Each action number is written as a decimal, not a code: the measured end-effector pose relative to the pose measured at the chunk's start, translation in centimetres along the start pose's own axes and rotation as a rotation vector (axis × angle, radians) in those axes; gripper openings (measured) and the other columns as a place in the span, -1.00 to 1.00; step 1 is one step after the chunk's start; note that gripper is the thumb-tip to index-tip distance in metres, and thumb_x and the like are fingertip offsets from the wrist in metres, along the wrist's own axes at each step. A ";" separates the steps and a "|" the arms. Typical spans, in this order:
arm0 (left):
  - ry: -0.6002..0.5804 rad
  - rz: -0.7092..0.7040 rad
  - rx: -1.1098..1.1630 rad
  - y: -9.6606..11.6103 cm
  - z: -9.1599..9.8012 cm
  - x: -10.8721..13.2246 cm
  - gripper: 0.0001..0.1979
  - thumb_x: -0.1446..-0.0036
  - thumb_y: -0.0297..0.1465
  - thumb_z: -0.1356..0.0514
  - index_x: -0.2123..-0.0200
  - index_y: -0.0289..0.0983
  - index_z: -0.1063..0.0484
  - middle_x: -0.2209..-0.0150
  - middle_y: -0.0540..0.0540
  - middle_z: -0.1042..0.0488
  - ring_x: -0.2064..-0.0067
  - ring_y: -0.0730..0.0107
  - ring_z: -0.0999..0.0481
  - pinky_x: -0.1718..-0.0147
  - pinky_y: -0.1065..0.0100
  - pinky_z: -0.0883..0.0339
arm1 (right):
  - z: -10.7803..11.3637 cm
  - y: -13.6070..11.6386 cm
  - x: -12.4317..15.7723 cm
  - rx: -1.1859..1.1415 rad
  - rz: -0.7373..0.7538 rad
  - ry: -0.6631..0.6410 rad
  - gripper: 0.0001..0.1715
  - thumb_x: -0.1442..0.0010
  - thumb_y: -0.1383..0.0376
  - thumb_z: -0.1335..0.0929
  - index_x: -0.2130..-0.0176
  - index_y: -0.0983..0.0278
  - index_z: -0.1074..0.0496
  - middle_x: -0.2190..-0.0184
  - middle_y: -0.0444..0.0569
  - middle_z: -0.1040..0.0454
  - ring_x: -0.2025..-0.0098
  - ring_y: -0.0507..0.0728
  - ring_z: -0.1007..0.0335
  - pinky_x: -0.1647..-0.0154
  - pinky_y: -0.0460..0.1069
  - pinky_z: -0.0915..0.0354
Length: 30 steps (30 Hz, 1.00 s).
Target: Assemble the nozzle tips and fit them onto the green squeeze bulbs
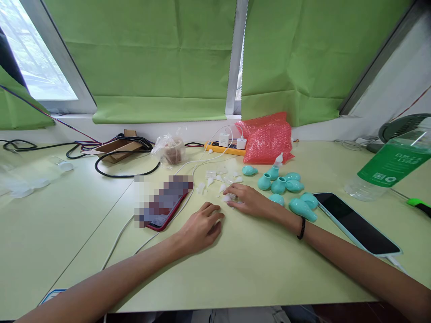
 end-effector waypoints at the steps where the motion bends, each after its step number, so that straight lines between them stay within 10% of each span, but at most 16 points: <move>1: 0.015 0.020 0.006 -0.2 -0.1 0.0 -0.74 -0.06 -0.51 0.04 0.18 -0.36 -0.33 0.16 -0.24 -0.34 0.09 0.22 -0.26 0.15 0.22 -0.26 | -0.1 0.1 0.0 -0.026 -0.015 0.034 -0.71 -0.06 0.34 -0.26 0.15 0.29 -0.30 0.24 0.04 -0.35 0.21 0.12 -0.29 0.22 0.00 -0.23; 12: 0.202 0.156 0.108 -0.8 0.1 0.0 -0.68 -0.09 -0.43 0.01 0.05 -0.31 -0.18 0.13 -0.19 -0.32 0.10 0.26 -0.30 0.12 0.22 -0.24 | 0.6 0.2 -0.1 -0.354 -0.143 0.271 -0.65 0.08 0.48 -0.25 0.23 0.31 -0.39 0.28 0.01 -0.43 0.41 0.03 -0.34 0.36 -0.03 -0.32; 19: 0.283 0.117 0.266 -0.4 0.7 0.0 -0.74 -0.10 -0.38 -0.02 0.11 -0.27 -0.27 0.28 -0.11 -0.36 0.29 0.42 -0.37 0.32 0.39 -0.29 | 0.5 -2.6 0.9 -1.014 -0.276 -0.127 -0.60 0.00 0.24 -0.30 0.14 0.32 -0.20 0.55 -0.13 -0.41 0.55 0.01 -0.36 0.46 -0.02 -0.36; 26: 0.245 0.176 0.270 -0.2 0.3 -0.2 -0.79 0.03 -0.43 -0.10 0.27 -0.30 -0.40 0.44 -0.07 -0.40 0.40 0.43 -0.36 0.39 0.41 -0.27 | 5.0 -0.2 1.4 -0.235 -0.129 0.133 -0.83 0.03 0.32 -0.30 0.34 0.27 -0.39 0.44 -0.06 -0.46 0.41 0.06 -0.35 0.36 -0.02 -0.27; 30: 0.138 0.138 0.198 -0.2 0.0 -0.4 -0.79 0.09 -0.48 -0.11 0.32 -0.32 -0.43 0.47 -0.09 -0.39 0.36 0.36 -0.34 0.37 0.37 -0.28 | 5.3 2.0 1.9 0.000 -0.063 -0.108 -0.88 0.09 0.35 -0.31 0.44 0.24 -0.43 0.48 -0.10 -0.46 0.41 0.08 -0.34 0.36 -0.03 -0.24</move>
Point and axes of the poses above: each hand's wrist, its own x-axis away from the middle knuckle, its own z-axis out of the back of the hand, y = z × x, the point moved 2 cm from there along -x, towards the middle knuckle
